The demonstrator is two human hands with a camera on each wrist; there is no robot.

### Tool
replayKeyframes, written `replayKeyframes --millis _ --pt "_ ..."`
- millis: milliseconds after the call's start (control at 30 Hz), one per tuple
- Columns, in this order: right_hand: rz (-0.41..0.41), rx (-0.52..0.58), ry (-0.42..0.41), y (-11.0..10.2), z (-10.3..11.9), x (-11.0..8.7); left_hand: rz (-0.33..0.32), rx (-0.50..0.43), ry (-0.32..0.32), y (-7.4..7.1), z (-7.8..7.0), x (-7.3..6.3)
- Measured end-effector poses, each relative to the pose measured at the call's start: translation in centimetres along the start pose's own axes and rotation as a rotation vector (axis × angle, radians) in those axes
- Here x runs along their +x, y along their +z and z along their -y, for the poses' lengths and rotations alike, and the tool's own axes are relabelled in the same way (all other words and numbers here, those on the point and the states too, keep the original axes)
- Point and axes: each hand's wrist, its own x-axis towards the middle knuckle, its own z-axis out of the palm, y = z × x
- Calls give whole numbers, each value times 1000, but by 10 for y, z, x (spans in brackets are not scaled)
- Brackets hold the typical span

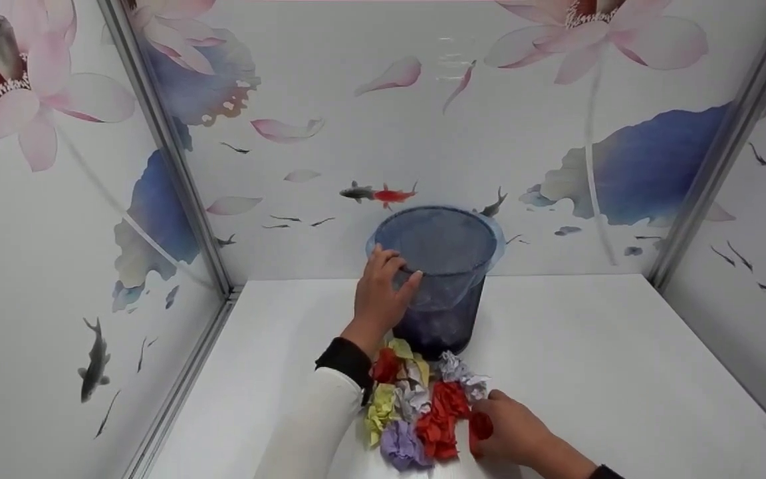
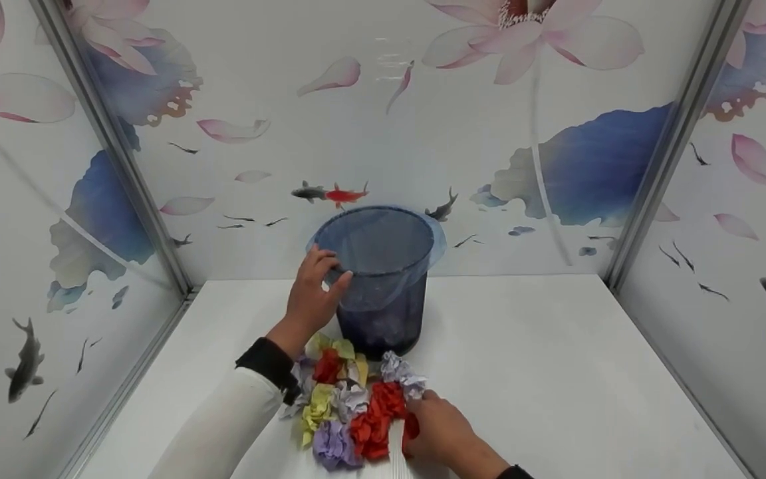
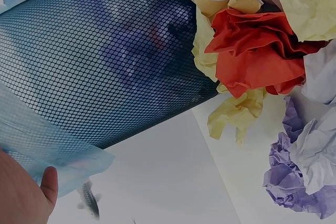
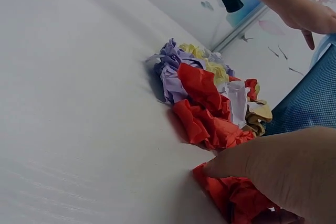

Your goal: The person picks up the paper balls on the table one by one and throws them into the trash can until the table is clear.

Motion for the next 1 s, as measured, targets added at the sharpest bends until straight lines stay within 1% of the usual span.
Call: replayKeyframes --millis 167,333,567,933,1000 --pt "-17 15 25 3 -2 3 -7 -1 -8 2 1 0" --pt "-16 32 41 6 -3 5 -21 7 -2 3 1 1" --pt "-39 51 31 9 -6 6 -17 0 -4 3 2 2" --pt "-25 113 37 10 -9 6 -18 -3 3 3 2 1" --pt "-35 110 7 10 -10 5 -16 -7 4 3 2 0"
